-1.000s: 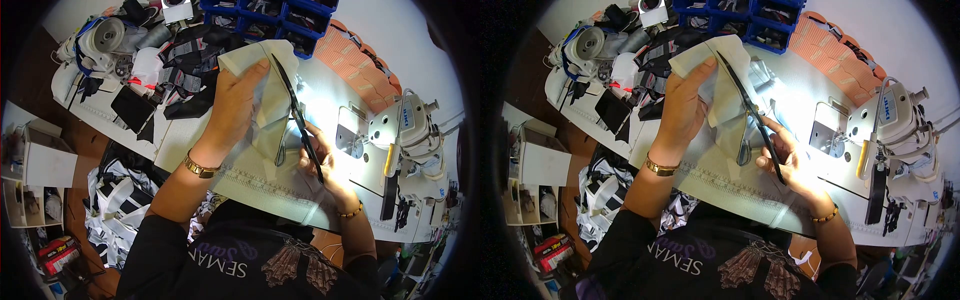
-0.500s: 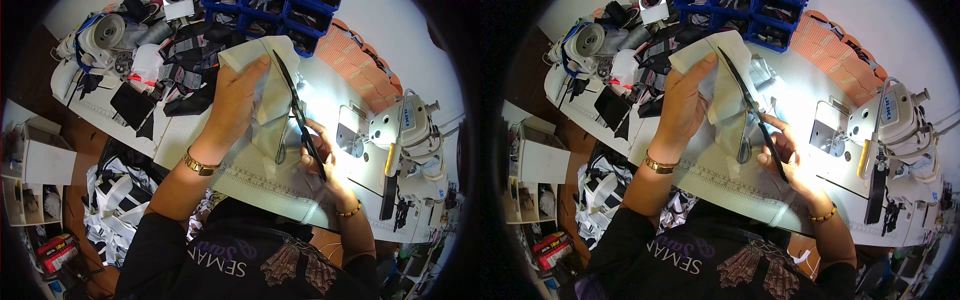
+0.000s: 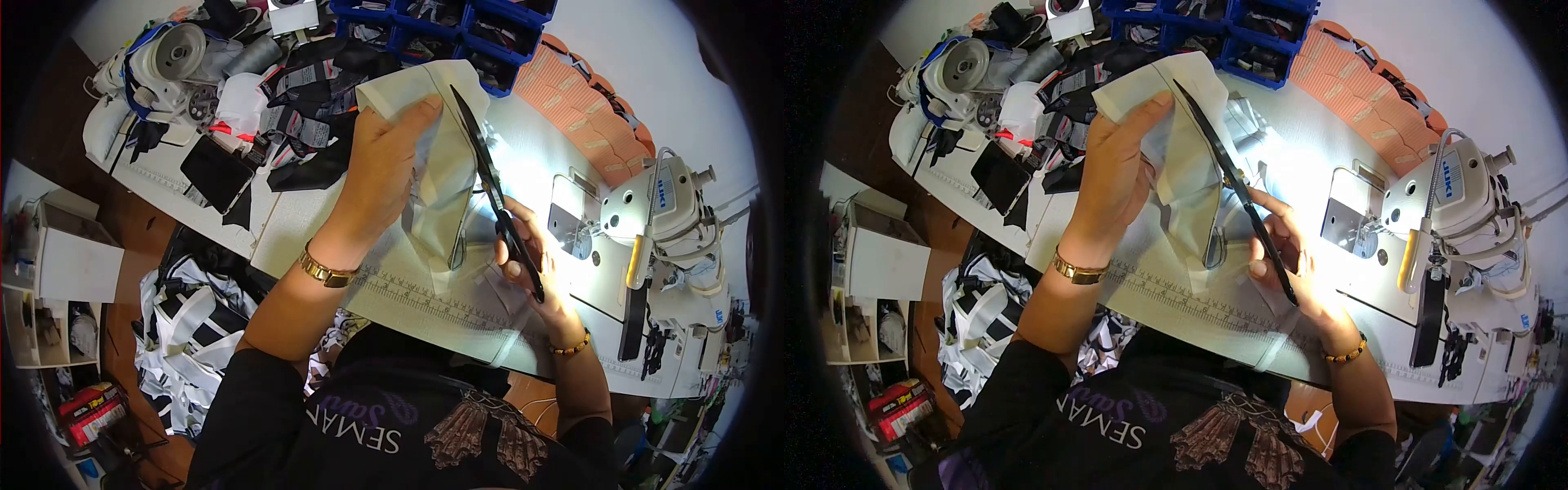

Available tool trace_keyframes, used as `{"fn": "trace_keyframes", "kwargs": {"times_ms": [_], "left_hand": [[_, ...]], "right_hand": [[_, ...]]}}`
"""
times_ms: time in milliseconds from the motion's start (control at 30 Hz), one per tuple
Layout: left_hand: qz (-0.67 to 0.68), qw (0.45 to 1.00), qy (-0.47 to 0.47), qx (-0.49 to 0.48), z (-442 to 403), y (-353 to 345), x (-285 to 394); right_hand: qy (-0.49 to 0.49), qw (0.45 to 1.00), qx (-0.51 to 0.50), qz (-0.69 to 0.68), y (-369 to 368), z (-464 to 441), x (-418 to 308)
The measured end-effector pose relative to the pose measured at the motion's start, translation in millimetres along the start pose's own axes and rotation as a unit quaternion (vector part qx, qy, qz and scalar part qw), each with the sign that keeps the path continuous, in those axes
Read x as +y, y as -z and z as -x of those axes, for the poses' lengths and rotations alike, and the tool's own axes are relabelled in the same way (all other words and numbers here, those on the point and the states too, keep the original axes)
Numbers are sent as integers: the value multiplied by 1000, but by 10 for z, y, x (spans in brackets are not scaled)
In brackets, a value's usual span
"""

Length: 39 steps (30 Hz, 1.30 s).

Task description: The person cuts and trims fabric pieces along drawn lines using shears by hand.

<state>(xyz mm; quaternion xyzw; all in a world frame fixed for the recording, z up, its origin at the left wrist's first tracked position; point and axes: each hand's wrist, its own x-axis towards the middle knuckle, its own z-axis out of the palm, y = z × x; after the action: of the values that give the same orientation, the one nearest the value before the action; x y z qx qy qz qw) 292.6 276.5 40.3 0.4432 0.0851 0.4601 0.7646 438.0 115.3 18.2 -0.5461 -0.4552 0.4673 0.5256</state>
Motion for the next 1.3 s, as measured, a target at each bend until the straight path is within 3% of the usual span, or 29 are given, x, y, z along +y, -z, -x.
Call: {"fn": "trace_keyframes", "kwargs": {"times_ms": [733, 933, 1133, 1300], "left_hand": [[-24, 1000, -3, -5, 1, 19, -6], [-20, 1000, -1, -2, -1, 16, -8], [-37, 999, -2, -11, 6, -2, -20], [-49, 999, -7, -20, 2, 7, -46]], "right_hand": [[37, 997, 27, 67, 76, -7, 93], [-8, 998, 32, 50, 42, 3, 28], [33, 996, 29, 79, 70, -9, 70], [9, 998, 40, 55, 14, -5, 84]]}}
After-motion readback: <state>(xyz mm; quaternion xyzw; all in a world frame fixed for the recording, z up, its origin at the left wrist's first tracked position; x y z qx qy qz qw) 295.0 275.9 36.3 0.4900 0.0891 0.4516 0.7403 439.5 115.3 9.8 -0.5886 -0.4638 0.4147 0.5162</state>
